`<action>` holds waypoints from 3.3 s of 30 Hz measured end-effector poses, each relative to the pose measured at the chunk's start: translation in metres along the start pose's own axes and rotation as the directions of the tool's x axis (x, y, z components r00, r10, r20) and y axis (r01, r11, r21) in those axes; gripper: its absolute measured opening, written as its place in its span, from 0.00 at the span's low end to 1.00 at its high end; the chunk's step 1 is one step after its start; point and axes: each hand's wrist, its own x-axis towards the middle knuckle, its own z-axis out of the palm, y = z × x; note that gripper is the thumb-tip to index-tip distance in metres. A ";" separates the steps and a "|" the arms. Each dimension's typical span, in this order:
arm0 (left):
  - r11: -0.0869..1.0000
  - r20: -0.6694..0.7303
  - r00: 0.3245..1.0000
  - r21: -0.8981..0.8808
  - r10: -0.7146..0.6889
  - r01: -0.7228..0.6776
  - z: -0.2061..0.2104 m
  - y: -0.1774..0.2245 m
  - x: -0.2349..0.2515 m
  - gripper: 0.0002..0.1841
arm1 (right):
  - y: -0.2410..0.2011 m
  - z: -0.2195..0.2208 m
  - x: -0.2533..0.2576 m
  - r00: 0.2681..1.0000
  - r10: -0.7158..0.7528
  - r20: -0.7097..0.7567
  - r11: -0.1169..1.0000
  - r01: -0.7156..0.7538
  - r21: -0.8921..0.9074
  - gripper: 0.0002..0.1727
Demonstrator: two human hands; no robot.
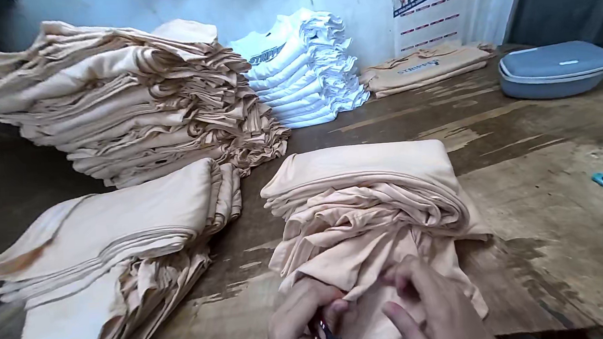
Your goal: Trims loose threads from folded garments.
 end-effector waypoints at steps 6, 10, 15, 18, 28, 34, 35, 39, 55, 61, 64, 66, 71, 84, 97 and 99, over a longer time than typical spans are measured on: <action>0.997 -0.039 0.999 -0.077 -0.004 0.001 -0.014 0.024 0.030 0.11 | -0.035 0.041 0.054 0.933 0.067 -0.354 0.897 -0.211 -0.389 0.36; 0.998 0.004 1.000 -0.064 0.009 -0.009 -0.026 0.024 0.029 0.11 | -0.038 0.026 0.053 0.934 0.080 -0.348 0.932 -0.194 -0.306 0.20; 0.995 0.070 0.996 -0.086 0.050 -0.044 -0.019 0.020 0.022 0.12 | -0.035 0.018 0.042 0.918 0.045 -0.394 0.935 -0.178 -0.307 0.16; 0.996 0.201 0.976 -0.016 0.085 -0.084 -0.030 0.014 0.022 0.13 | 0.001 -0.012 0.023 0.932 -0.092 -0.351 0.988 0.043 -0.147 0.07; 0.971 0.233 0.970 0.237 -0.073 0.016 0.019 0.046 0.001 0.15 | 0.005 -0.082 -0.051 0.953 0.096 0.287 0.992 -0.117 0.055 0.06; 0.967 0.067 0.997 0.255 -0.027 0.009 0.048 0.055 0.013 0.17 | -0.003 -0.036 -0.050 0.975 -0.066 -0.210 0.946 -0.005 -0.324 0.17; 0.966 0.068 0.997 0.258 -0.025 0.006 0.049 0.054 0.013 0.14 | 0.001 -0.027 -0.050 0.956 -0.109 -0.271 0.928 0.000 -0.374 0.14; 0.947 0.127 0.992 0.317 0.018 -0.058 0.046 0.053 0.008 0.10 | 0.006 -0.017 -0.050 0.901 0.033 -0.432 0.984 -0.105 -0.143 0.08; 0.973 0.178 0.983 0.230 -0.046 0.004 0.050 0.052 0.005 0.12 | 0.006 -0.016 -0.069 0.909 0.094 -0.406 0.975 -0.165 -0.145 0.17; 0.986 0.151 0.976 -0.042 -0.156 0.164 0.052 0.052 0.030 0.10 | 0.010 0.013 -0.011 0.841 0.157 -0.518 0.928 0.054 0.368 0.09; 0.954 0.144 0.955 -0.121 -0.257 0.275 0.057 0.041 0.044 0.09 | 0.017 0.018 0.004 0.872 0.186 -0.452 0.908 0.023 0.417 0.15; 0.919 0.162 0.929 -0.165 -0.334 0.359 0.058 0.039 0.050 0.10 | 0.014 0.015 0.001 0.916 0.087 -0.391 0.969 0.014 0.248 0.26; 0.864 0.270 0.876 -0.210 -0.399 0.458 0.048 0.045 0.047 0.15 | 0.007 -0.010 -0.045 0.923 -0.094 -0.373 0.980 0.019 -0.200 0.09; 0.885 0.137 0.990 0.455 0.044 -0.102 0.043 0.069 0.008 0.21 | -0.017 -0.005 -0.067 0.840 0.165 -0.516 0.984 -0.108 0.140 0.01; 0.748 0.049 0.938 0.590 0.342 -0.303 0.061 0.058 0.006 0.12 | -0.025 -0.005 -0.059 0.805 0.387 -0.450 0.881 -0.179 0.438 0.04; 0.741 0.067 0.932 0.587 0.357 -0.326 0.067 0.057 0.008 0.13 | -0.025 -0.002 -0.058 0.808 0.381 -0.449 0.882 -0.172 0.439 0.05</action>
